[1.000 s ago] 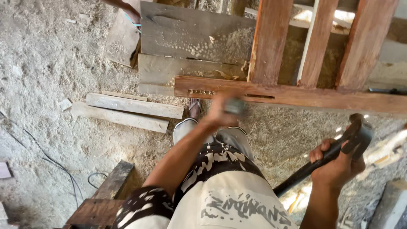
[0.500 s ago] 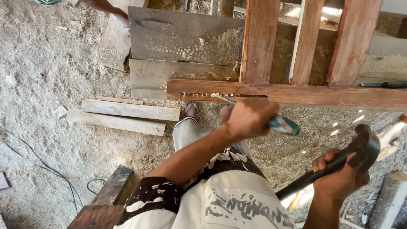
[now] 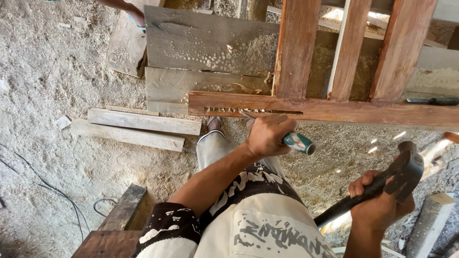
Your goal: The person uses a chisel and hammer to carve a rectangular recess into a wooden frame. They repeatedly strike the chisel to remove wood chips and deepen the groove along the frame.
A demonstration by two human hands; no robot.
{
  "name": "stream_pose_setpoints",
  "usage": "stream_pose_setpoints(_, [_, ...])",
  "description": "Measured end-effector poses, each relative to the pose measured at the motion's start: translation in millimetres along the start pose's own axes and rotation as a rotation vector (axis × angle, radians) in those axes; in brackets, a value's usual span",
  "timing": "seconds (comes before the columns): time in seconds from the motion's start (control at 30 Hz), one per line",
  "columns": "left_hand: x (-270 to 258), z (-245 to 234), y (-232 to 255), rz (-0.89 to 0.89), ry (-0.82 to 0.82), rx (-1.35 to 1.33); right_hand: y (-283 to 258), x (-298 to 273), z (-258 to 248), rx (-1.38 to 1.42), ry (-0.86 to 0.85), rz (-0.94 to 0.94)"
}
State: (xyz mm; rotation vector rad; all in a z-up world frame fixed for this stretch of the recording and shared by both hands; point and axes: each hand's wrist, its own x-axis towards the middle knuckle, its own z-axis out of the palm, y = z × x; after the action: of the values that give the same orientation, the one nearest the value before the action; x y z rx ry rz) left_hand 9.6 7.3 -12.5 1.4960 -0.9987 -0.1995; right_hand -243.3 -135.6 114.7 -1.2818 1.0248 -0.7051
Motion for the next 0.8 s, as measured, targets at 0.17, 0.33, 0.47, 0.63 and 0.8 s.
stream_pose_setpoints(0.17, [-8, -2, -10, 0.001, 0.016, -0.021, 1, -1, -9, -0.020, -0.031, -0.064])
stream_pose_setpoints(0.33, [-12, -7, -19, -0.044, 0.104, -0.102, -62, -18, -4, -1.066, -0.089, -0.418])
stream_pose_setpoints(0.47, [-8, -7, -20, -0.072, 0.114, -0.101, -64, -7, 26, -0.403, -0.331, -0.378])
stream_pose_setpoints(0.63, [-11, -12, -15, -0.020, 0.145, -0.118, 32, -18, 58, -0.902, -0.454, -0.676])
stream_pose_setpoints(0.8, [-8, -3, -26, -0.017, 0.134, -0.045, 4, -21, 34, -0.493, -0.387, -0.639])
